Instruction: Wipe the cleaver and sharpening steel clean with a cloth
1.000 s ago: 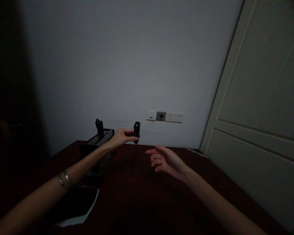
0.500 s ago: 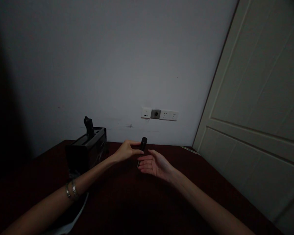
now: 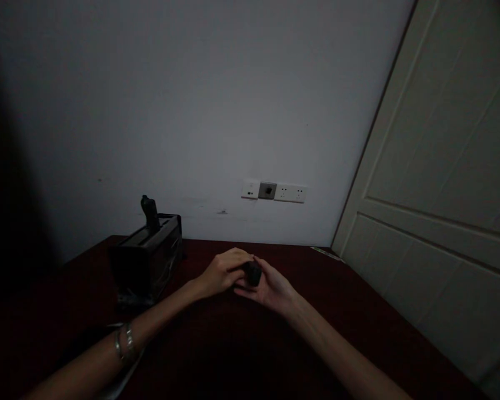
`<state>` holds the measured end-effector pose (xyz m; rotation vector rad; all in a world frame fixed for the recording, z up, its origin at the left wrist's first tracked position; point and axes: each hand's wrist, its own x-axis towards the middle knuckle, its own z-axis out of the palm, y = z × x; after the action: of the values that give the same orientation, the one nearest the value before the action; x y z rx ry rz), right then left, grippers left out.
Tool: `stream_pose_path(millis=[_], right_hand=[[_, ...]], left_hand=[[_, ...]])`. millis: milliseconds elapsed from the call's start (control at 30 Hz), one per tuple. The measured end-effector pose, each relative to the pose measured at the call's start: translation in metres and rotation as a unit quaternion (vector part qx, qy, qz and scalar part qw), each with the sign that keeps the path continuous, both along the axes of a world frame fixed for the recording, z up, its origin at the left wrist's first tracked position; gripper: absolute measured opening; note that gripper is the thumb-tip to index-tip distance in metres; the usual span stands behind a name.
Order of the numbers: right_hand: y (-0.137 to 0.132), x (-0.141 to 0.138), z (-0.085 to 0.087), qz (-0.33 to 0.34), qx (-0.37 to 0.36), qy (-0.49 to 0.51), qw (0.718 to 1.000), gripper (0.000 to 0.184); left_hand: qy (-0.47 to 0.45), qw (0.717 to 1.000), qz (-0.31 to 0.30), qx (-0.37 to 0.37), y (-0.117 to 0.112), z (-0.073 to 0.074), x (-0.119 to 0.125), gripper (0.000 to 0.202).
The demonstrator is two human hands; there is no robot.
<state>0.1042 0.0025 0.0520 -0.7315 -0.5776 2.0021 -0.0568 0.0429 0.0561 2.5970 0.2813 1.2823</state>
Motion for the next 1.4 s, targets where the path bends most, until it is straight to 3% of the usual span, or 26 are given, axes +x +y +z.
stream_pose_path(millis=[100,233,333,533,733,900,1100,1233,1400], right_hand=[[0.005,-0.001,-0.006,0.007,-0.014,0.016,1.0,0.039],[0.007,-0.003,-0.01,0.002,0.0,0.018,1.0,0.039],[0.005,-0.006,-0.012,-0.047,0.031,-0.021,0.998,0.034],[-0.002,-0.015,-0.016,-0.141,0.052,-0.129,0.98,0.037],[-0.006,-0.017,-0.016,-0.148,0.061,-0.121,0.98,0.037],[-0.005,-0.014,-0.013,-0.148,0.083,-0.131,0.977,0.037],[-0.003,-0.006,-0.006,-0.178,0.119,-0.135,0.967,0.034],[-0.001,0.001,-0.005,-0.189,0.108,-0.117,0.969,0.028],[0.003,0.008,-0.018,-0.176,0.099,-0.038,0.979,0.021]], left_hand=[[0.013,0.991,0.004,0.133,-0.001,-0.008,-0.001,0.038],[0.015,0.963,0.088,0.255,-0.006,-0.013,-0.002,0.033],[0.019,0.943,0.131,0.305,-0.008,-0.019,-0.001,0.029],[0.035,0.928,0.13,0.348,-0.007,-0.036,0.0,0.03],[0.034,0.929,0.14,0.34,-0.012,-0.044,0.001,0.034],[0.072,0.953,0.16,0.248,-0.021,-0.056,0.003,0.05],[0.022,0.991,0.067,0.117,-0.037,-0.052,0.0,0.06],[0.003,0.991,0.034,0.129,-0.048,-0.046,-0.014,0.046],[0.025,0.989,0.087,0.115,-0.059,-0.048,-0.056,0.035]])
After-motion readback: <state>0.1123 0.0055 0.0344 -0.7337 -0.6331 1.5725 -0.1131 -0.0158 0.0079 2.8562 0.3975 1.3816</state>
